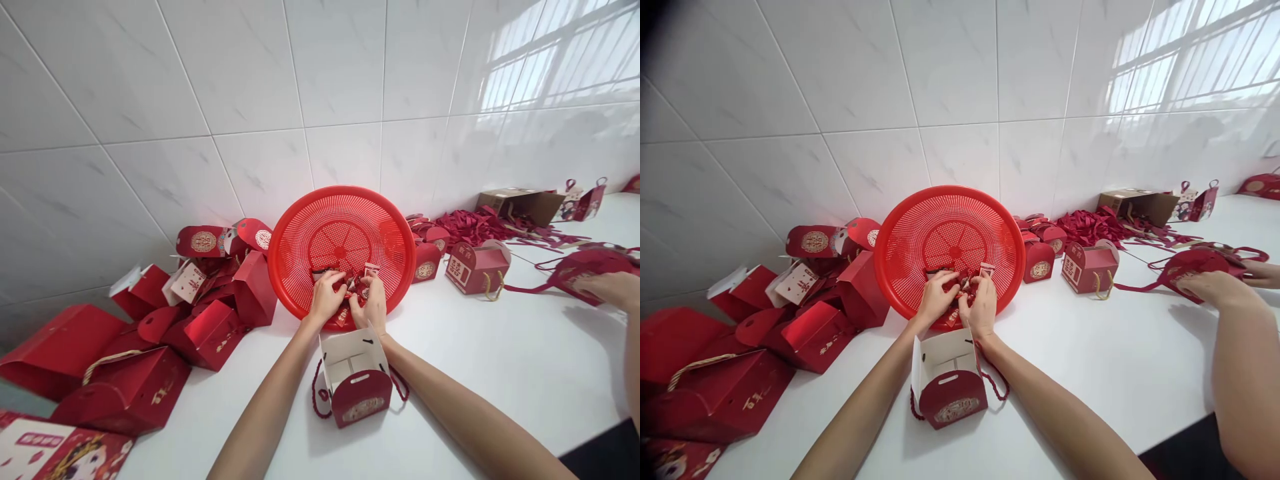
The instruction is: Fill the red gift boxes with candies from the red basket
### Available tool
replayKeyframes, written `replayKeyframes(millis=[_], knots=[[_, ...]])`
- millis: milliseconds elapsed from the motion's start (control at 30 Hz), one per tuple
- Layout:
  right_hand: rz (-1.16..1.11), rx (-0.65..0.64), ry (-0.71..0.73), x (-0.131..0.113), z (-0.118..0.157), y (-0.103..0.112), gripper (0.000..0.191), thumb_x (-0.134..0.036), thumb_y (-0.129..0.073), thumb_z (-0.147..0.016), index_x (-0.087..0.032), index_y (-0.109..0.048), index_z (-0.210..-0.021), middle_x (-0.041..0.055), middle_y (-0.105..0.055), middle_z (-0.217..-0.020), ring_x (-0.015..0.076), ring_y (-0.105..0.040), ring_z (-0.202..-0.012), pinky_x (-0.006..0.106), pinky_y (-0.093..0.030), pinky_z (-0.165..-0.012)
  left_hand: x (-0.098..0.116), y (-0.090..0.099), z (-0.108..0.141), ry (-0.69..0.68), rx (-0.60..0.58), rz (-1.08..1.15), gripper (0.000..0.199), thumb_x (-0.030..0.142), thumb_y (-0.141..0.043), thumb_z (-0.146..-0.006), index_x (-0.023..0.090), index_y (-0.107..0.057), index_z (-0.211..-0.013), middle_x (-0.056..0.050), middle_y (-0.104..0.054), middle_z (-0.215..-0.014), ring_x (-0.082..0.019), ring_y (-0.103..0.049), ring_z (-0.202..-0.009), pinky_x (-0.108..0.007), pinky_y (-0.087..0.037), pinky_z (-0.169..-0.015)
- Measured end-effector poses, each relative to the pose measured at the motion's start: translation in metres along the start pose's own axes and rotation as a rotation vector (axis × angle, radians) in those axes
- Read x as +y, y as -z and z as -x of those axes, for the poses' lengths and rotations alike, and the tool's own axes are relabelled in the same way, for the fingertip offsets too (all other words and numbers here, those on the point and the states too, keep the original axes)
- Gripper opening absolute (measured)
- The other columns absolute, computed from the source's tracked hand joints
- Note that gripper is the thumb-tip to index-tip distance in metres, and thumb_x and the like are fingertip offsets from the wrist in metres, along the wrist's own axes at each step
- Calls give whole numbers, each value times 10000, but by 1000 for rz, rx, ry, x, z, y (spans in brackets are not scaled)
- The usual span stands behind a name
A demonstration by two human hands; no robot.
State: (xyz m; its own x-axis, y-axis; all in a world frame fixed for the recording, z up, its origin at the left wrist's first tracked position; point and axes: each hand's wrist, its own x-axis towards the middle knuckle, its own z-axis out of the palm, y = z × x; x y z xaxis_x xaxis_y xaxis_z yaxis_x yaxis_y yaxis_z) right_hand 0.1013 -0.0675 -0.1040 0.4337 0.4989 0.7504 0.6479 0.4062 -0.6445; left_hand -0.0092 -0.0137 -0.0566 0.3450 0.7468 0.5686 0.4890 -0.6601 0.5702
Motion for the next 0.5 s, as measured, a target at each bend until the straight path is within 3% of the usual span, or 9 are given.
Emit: replayKeyframes(millis=[167, 300, 400, 500], knots=[[35, -80, -127, 3, -2, 1, 416, -125, -496, -701, -198, -483, -1110, 133, -569, -1101, 293, -543, -1065, 504, -456, -969, 4, 3, -1, 58, 167, 180, 206, 119, -609, -799, 195, -782, -882, -64, -769, -946, -209, -712, -928, -386, -565, -920], [-2, -112, -141, 2, -5, 6, 470, -116, -499, -683, -192, -487, -1147, 139, -551, -1150, 290, -538, -1101, 493, -462, -983, 3, 3, 0, 187, 251, 363, 179, 167, -633, -772, 176, -779, -874, -69, -780, -936, -205, -722, -907, -377, -572, -905], [-95, -105, -161, -1, -7, 11, 465, -140, -527, -702, -201, -497, -1162, 127, -571, -1156, 278, -556, -1107, 478, -471, -992, -1, 5, -1, 285, 265, 476, 177, 210, -657, -747, 162, -778, -868, -76, -786, -925, -212, -728, -901, -383, -574, -905], [-262, -132, -236, -3, -12, 17, 455, -220, -602, -736, -209, -510, -1182, 120, -610, -1196, 268, -587, -1126, 452, -489, -993, -1, 6, -1, 300, 200, 551, 192, 247, -690, -721, 165, -784, -868, -80, -787, -933, -222, -729, -901, -388, -578, -893]])
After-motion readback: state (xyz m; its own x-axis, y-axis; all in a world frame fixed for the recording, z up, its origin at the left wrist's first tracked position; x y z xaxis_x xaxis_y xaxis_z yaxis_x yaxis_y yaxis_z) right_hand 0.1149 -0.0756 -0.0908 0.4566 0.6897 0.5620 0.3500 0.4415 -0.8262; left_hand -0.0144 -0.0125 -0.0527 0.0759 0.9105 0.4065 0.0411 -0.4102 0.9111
